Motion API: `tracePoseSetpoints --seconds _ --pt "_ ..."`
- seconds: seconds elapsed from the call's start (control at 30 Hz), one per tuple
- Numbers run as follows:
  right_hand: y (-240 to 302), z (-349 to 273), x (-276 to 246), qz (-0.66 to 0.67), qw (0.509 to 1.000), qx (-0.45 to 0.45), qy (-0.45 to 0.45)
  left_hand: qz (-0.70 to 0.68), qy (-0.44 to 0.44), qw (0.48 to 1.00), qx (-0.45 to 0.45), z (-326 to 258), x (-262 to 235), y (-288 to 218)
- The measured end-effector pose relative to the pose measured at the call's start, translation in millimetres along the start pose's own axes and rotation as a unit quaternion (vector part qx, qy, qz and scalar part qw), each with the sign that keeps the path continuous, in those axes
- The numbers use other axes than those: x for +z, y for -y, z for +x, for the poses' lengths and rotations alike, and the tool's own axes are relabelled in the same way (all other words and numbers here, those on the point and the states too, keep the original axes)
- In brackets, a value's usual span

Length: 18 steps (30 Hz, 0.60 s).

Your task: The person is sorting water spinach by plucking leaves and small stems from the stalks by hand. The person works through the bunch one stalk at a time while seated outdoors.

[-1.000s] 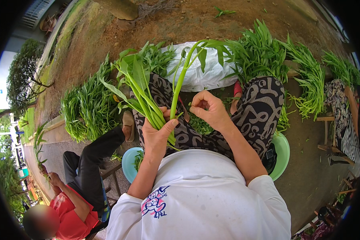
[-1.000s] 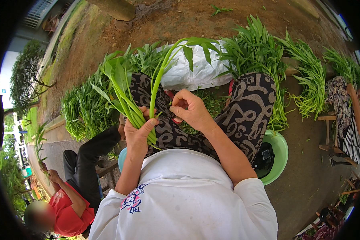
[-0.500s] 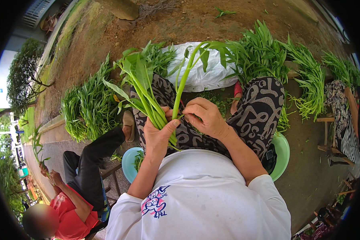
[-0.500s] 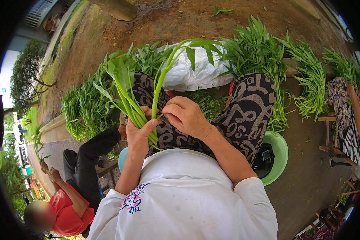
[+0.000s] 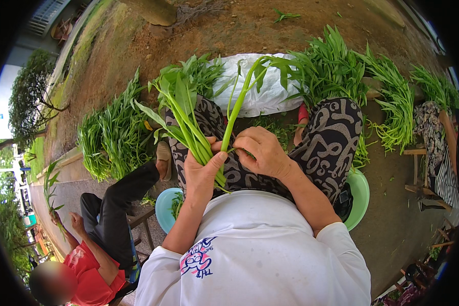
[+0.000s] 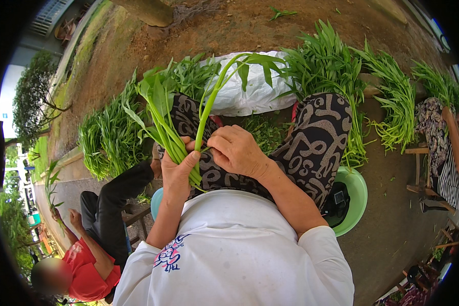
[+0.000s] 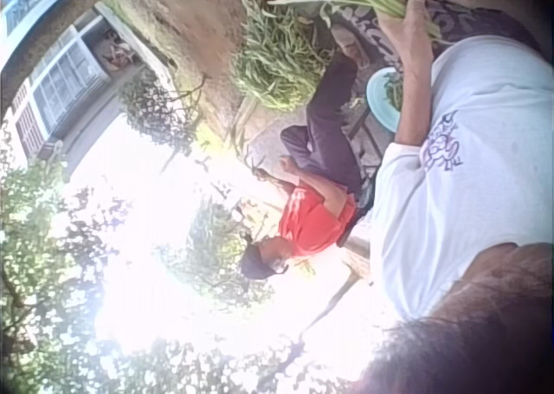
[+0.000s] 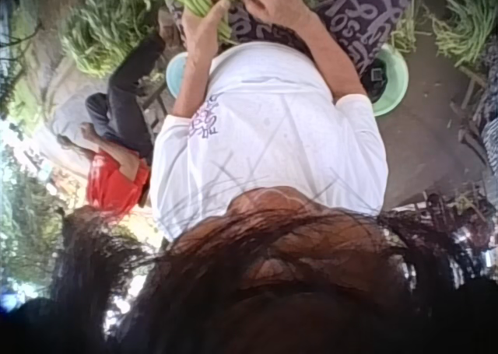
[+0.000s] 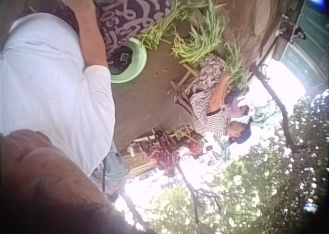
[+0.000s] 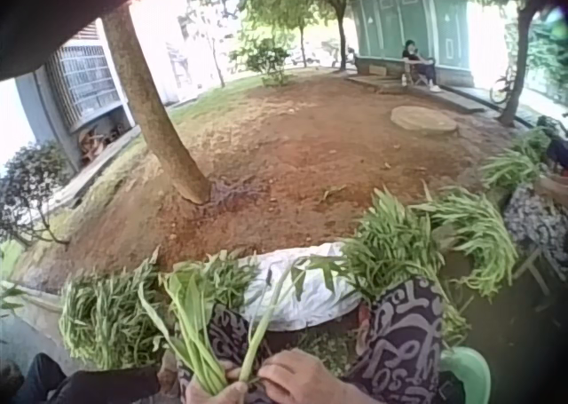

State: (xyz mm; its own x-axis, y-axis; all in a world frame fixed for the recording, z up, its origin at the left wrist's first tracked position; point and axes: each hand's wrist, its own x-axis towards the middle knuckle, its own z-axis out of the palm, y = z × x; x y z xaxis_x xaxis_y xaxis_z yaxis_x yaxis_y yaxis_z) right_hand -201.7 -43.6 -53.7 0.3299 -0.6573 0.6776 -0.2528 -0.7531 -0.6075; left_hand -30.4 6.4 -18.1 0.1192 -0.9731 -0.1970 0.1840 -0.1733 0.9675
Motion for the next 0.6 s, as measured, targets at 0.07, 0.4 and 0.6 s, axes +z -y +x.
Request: tracePoseSetpoints --seconds 0.07,0.4,0.6 --pt "0.5 0.2 0.0 -0.005 1.0 -0.007 0.0 0.002 -0.002 1.0 -0.003 0.0 0.0 -0.4" --pt "-0.1 -6.8 6.5 0.126 0.986 0.107 0.004 -0.013 0.001 1.0 -0.012 -1.0 3.6 1.3" --pt "0.2 -10.0 8.1 0.437 0.841 0.309 -0.08 -0.036 0.004 0.999 -0.011 1.1 4.8 1.6"
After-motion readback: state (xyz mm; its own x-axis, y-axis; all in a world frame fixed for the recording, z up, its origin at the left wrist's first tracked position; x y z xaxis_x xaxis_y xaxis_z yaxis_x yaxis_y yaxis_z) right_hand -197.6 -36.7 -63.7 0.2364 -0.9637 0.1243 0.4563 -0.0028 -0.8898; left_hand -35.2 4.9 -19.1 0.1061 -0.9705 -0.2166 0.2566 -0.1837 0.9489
